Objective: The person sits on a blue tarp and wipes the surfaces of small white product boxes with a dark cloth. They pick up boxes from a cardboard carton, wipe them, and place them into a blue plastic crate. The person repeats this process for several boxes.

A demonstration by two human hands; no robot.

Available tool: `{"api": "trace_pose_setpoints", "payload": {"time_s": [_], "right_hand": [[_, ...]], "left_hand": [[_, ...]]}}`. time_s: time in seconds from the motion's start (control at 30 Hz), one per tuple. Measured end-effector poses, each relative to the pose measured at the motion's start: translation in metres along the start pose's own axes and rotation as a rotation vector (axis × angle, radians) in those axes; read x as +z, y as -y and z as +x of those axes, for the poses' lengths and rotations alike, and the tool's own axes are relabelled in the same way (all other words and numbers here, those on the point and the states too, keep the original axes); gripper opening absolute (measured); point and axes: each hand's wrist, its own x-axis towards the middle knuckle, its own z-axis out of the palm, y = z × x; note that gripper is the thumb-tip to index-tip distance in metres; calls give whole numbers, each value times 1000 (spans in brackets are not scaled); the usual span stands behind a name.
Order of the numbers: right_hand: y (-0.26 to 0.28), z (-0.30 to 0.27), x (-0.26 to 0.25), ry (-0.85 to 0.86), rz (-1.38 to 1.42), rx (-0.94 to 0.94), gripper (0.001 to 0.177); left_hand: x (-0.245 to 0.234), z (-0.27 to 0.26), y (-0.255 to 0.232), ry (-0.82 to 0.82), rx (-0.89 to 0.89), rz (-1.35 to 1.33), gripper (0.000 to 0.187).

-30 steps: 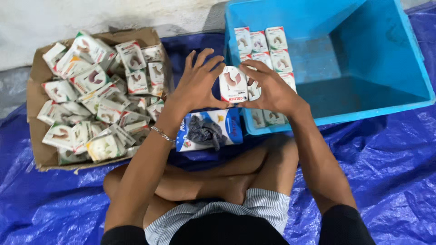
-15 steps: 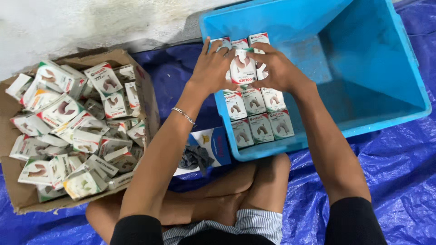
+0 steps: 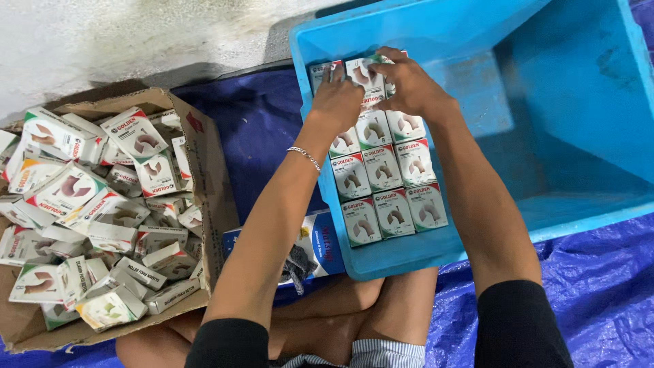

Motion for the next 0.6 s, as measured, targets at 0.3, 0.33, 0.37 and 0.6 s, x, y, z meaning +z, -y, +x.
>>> {"api": "trace_pose_setpoints", "payload": {"time_s": [0.3, 0.33, 0.37, 0.6], "right_hand": [[-3, -3, 22, -17, 3, 164, 46], [-2, -4, 25, -16, 4, 165, 46], [0, -5, 27, -18, -73, 155, 46], [0, 0, 43, 34, -331, 233, 62]], "left_hand": [[-7, 1, -10, 265, -77, -12, 37], [-5, 1, -11, 267, -77, -13, 37], [-3, 0, -12, 300, -93, -11, 50], [2, 2, -13, 331, -127, 13, 66]]}}
